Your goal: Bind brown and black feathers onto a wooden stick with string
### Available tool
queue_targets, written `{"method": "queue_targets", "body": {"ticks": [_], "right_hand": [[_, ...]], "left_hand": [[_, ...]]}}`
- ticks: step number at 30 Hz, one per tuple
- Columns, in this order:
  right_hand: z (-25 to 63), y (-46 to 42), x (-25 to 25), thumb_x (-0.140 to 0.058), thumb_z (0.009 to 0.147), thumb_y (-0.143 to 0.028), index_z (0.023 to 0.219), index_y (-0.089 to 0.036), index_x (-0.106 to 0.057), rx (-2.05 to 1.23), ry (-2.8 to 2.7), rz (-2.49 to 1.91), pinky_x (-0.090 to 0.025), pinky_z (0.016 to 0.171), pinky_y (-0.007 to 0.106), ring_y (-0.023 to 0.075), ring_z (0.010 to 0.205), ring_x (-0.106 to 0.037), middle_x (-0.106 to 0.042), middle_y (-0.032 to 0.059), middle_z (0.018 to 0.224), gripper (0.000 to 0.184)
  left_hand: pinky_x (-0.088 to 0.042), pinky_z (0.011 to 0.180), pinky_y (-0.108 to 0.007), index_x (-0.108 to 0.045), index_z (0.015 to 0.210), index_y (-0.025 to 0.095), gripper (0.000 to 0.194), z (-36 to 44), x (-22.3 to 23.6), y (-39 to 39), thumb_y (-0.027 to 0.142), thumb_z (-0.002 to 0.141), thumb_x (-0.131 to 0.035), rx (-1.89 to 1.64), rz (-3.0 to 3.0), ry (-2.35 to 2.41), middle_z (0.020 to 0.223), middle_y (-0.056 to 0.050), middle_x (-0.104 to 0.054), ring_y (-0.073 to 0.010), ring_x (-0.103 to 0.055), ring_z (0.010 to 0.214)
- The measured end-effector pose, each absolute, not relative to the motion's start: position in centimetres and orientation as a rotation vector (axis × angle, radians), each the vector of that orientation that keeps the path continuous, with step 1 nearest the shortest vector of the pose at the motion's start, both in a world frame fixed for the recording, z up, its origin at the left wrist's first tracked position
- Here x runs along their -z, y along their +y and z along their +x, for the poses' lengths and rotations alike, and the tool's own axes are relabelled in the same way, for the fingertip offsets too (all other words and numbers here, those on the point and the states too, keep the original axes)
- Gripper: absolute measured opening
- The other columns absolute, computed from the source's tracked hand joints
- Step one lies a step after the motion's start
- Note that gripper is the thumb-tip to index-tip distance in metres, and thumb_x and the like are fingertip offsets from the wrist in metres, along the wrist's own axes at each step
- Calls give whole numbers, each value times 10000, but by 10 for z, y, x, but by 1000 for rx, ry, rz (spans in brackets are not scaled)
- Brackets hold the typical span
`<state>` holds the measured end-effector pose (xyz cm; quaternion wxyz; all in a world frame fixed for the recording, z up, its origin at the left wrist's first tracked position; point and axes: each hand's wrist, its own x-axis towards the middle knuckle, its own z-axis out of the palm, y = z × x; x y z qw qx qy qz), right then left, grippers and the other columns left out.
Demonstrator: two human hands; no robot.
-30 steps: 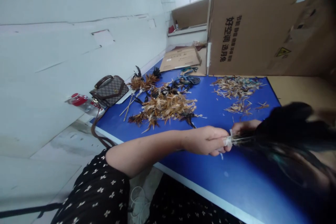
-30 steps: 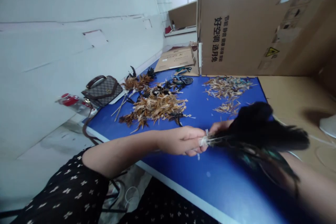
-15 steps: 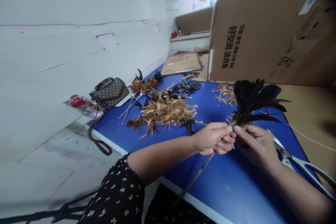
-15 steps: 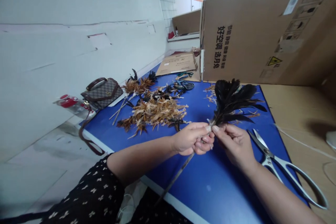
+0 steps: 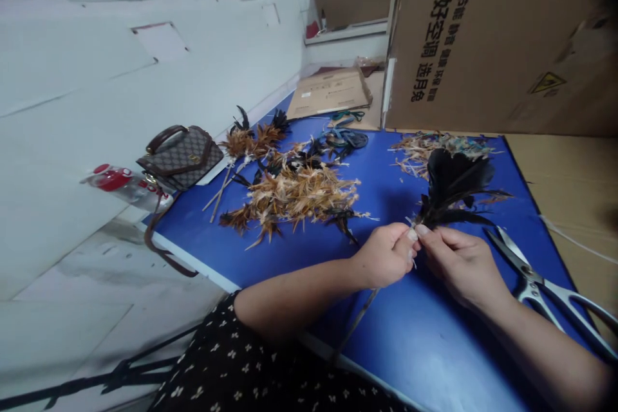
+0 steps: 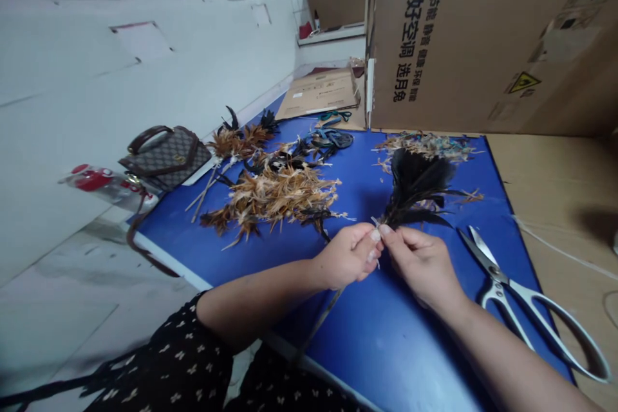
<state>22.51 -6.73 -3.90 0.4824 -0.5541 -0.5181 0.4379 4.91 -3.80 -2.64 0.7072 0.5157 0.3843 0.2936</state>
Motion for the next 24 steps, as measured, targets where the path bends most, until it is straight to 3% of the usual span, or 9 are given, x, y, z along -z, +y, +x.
{"method": "queue_targets", "body": {"ticks": [5, 11, 14, 16, 19, 22, 24], "right_hand": [[218, -70, 48, -815, 926, -792, 652, -230, -619, -1095, -1171, -1365, -284, 453, 280, 121, 519, -358, -453, -33, 558, 655], [215, -64, 48, -658, 1006, -839, 695, -244, -602, -988, -1326, -1398, -288, 456, 293, 135, 524, -354, -454, -31, 574, 674], [226, -62, 41, -561, 1109, -704, 740, -241, -586, -810, -1689, -1315, -393, 561, 301, 151, 588, -456, -520, -15, 635, 593], [236, -62, 34, -530, 1145, -545, 801, -236, -614, -625, -1953, -1257, -432, 635, 314, 161, 622, -528, -587, 0, 690, 471], [248, -62, 17, -520, 1128, -355, 887, -236, -661, -338, -2262, -1178, -422, 676, 337, 187, 674, -604, -671, 36, 783, 304], [256, -62, -9, -532, 1081, -265, 885, -238, -670, -151, -2418, -1158, -379, 669, 354, 204, 682, -612, -693, 60, 815, 241], [262, -64, -25, -553, 1049, -236, 846, -238, -668, -207, -2470, -1166, -374, 670, 357, 206, 675, -613, -698, 63, 800, 233]], "left_hand": [[-407, 591, -226, -608, 947, 195, 337, 48, 34, -32, 480, 1124, -590, -625, 1301, 987, 693, 43, -528, -101, -477, 582], [-331, 488, -208, -551, 955, 208, 282, 54, 38, -23, 440, 1109, -596, -566, 1155, 987, 695, 75, -467, -76, -386, 475], [-337, 497, -197, -541, 975, 210, 267, 52, 36, -19, 433, 1084, -641, -558, 1170, 969, 706, 74, -483, -73, -393, 481], [-359, 519, -210, -549, 988, 215, 213, 47, 30, -17, 389, 1106, -577, -537, 1289, 1021, 684, 67, -491, -96, -424, 496], [-466, 641, -262, -573, 954, 219, 198, 43, 14, -14, 292, 1117, -488, -516, 1636, 1137, 707, 17, -568, -156, -549, 616], [-529, 812, -326, -580, 879, 227, 155, 45, -5, -16, 183, 1027, -567, -395, 2034, 1142, 806, -56, -662, -230, -664, 812], [-535, 837, -358, -585, 859, 231, 143, 49, -14, -22, 129, 954, -615, -203, 2227, 1038, 857, -90, -692, -267, -689, 854]]}}
